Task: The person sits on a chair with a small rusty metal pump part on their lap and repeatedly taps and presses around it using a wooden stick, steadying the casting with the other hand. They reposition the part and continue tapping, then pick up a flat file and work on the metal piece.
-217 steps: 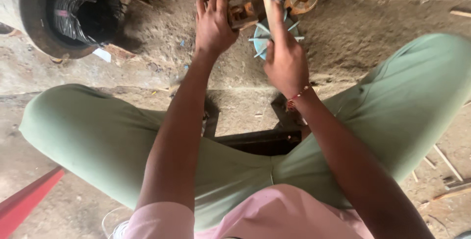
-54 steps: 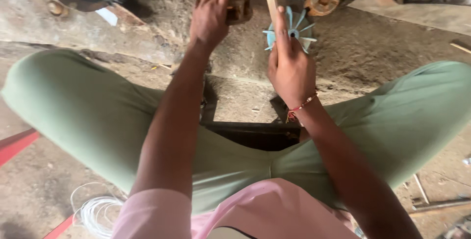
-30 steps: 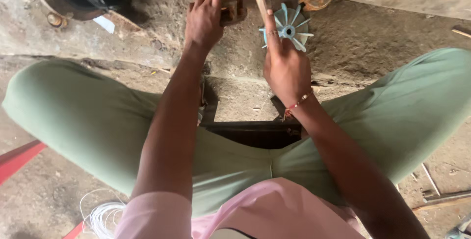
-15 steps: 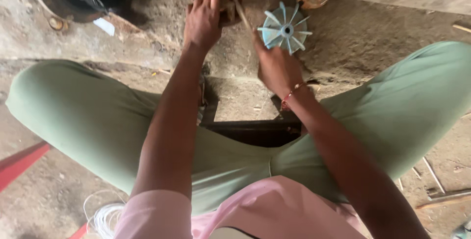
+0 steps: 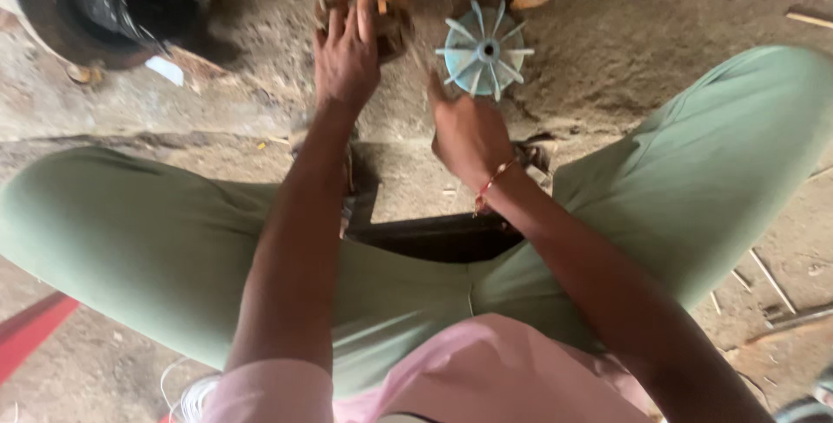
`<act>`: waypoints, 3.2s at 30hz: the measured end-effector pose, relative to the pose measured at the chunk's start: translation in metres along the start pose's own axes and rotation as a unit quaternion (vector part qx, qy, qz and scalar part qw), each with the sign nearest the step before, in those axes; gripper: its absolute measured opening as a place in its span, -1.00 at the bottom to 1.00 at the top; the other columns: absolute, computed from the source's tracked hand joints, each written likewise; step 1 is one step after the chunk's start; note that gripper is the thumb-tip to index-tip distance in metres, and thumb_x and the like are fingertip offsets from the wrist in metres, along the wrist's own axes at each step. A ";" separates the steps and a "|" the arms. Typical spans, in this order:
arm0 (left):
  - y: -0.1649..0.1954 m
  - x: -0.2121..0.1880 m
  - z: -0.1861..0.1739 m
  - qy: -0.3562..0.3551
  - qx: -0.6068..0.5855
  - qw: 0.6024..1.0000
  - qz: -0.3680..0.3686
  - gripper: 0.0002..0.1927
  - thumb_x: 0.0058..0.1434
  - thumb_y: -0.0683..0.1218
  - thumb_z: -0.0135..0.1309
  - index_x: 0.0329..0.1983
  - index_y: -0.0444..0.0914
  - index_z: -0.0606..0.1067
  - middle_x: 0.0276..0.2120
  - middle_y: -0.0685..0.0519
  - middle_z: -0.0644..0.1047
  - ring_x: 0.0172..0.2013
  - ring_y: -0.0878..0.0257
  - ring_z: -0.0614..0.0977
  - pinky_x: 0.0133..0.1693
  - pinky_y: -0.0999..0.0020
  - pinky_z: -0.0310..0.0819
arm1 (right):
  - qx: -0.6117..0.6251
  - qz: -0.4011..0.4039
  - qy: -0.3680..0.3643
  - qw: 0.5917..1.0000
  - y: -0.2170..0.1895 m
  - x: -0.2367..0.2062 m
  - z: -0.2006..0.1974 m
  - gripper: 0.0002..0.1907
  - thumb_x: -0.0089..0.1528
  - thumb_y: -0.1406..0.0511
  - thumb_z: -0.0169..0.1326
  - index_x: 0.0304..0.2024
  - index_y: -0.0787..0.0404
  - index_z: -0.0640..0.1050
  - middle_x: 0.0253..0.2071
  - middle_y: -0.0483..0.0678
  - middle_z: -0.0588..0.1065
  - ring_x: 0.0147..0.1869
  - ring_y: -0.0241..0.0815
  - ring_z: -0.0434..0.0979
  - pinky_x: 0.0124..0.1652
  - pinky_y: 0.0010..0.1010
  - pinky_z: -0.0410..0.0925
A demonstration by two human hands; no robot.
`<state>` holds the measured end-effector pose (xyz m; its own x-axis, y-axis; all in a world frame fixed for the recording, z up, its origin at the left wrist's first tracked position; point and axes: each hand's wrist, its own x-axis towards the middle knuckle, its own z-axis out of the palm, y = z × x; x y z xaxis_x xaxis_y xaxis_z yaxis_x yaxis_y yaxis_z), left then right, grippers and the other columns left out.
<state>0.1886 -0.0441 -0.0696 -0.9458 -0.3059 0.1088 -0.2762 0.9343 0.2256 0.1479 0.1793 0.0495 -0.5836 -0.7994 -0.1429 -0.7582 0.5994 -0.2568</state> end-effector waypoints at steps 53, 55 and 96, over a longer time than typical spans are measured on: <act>0.013 0.000 -0.006 -0.057 -0.004 0.995 -0.077 -0.19 0.27 -0.18 0.01 0.53 -0.34 -0.04 0.35 -0.18 0.37 0.34 -0.17 0.33 0.19 -0.32 0.31 | 0.115 -0.017 0.173 0.978 0.007 -0.009 -0.011 -0.32 0.40 0.48 0.06 0.54 0.27 0.15 -0.44 -0.03 0.50 -0.57 -0.25 0.45 -0.61 -0.50 0.32; 0.014 0.002 -0.006 -0.052 0.028 0.997 -0.059 -0.14 0.17 -0.22 0.01 0.52 -0.38 -0.04 0.33 -0.18 0.38 0.32 -0.18 0.32 0.16 -0.35 0.31 | 0.110 0.017 0.013 0.994 0.002 -0.007 -0.009 -0.35 0.40 0.52 0.01 0.52 0.25 0.19 -0.55 -0.05 0.47 -0.68 -0.23 0.43 -0.68 -0.45 0.29; 0.013 0.013 -0.008 0.008 0.051 0.999 -0.015 -0.20 0.21 -0.11 0.05 0.48 -0.33 0.04 0.23 -0.15 0.44 0.22 -0.19 0.41 0.02 -0.27 0.47 | 0.056 0.015 0.038 0.998 0.015 0.004 -0.033 -0.19 0.02 0.45 0.18 0.36 0.11 0.37 -0.50 0.10 0.54 -0.53 -0.01 0.54 -0.56 -0.24 0.43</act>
<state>0.1743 -0.0371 -0.0576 -0.9342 -0.3364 0.1188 -0.3214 0.9381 0.1294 0.1246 0.1865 0.0768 -0.6294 -0.7730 -0.0801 -0.7052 0.6114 -0.3590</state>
